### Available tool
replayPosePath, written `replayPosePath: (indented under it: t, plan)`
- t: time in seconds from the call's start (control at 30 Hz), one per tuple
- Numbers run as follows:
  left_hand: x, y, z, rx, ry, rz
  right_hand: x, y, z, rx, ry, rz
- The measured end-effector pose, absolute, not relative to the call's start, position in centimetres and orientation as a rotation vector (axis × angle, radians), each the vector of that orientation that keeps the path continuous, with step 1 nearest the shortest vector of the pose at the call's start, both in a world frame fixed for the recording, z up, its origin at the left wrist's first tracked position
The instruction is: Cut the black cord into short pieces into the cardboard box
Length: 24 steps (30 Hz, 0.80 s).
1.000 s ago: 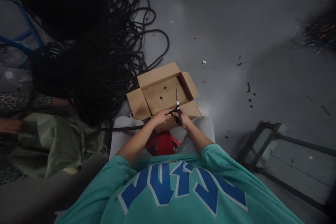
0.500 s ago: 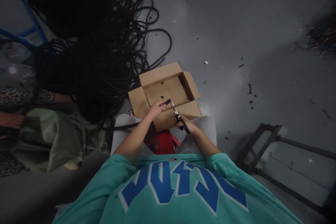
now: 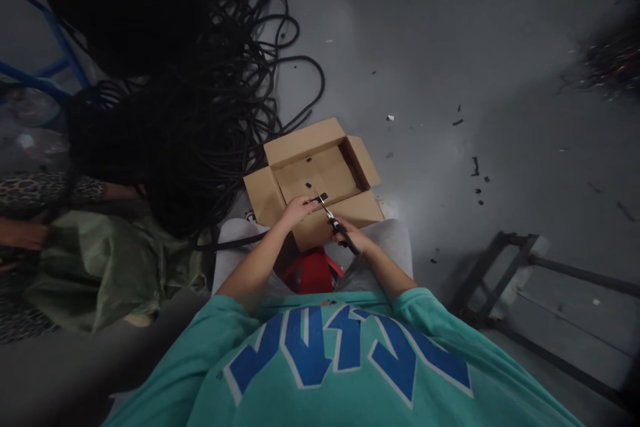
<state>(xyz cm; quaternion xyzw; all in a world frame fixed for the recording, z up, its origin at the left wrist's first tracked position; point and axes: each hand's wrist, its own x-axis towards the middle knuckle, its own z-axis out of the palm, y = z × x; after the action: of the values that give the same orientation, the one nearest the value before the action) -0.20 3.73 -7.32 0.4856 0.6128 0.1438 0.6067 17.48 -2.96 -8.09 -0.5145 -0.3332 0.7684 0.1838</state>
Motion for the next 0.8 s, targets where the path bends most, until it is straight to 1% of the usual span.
replayPosePath:
  t: [0.2, 0.5, 0.8]
  plan:
    - [-0.6, 3.8, -7.7, 1.167, 1.342, 0.326, 17.6, -2.9, -8.4, -1.458, -1.014, 2.159]
    - [-1.0, 3.7, -8.6, 1.170, 1.351, 0.305, 17.0, -2.8, -7.8, -1.558, -1.040, 2.127]
    - [-0.8, 4.1, -10.1, 1.143, 1.430, 0.252, 16.1, -2.7, -9.2, -1.632, -0.896, 2.137]
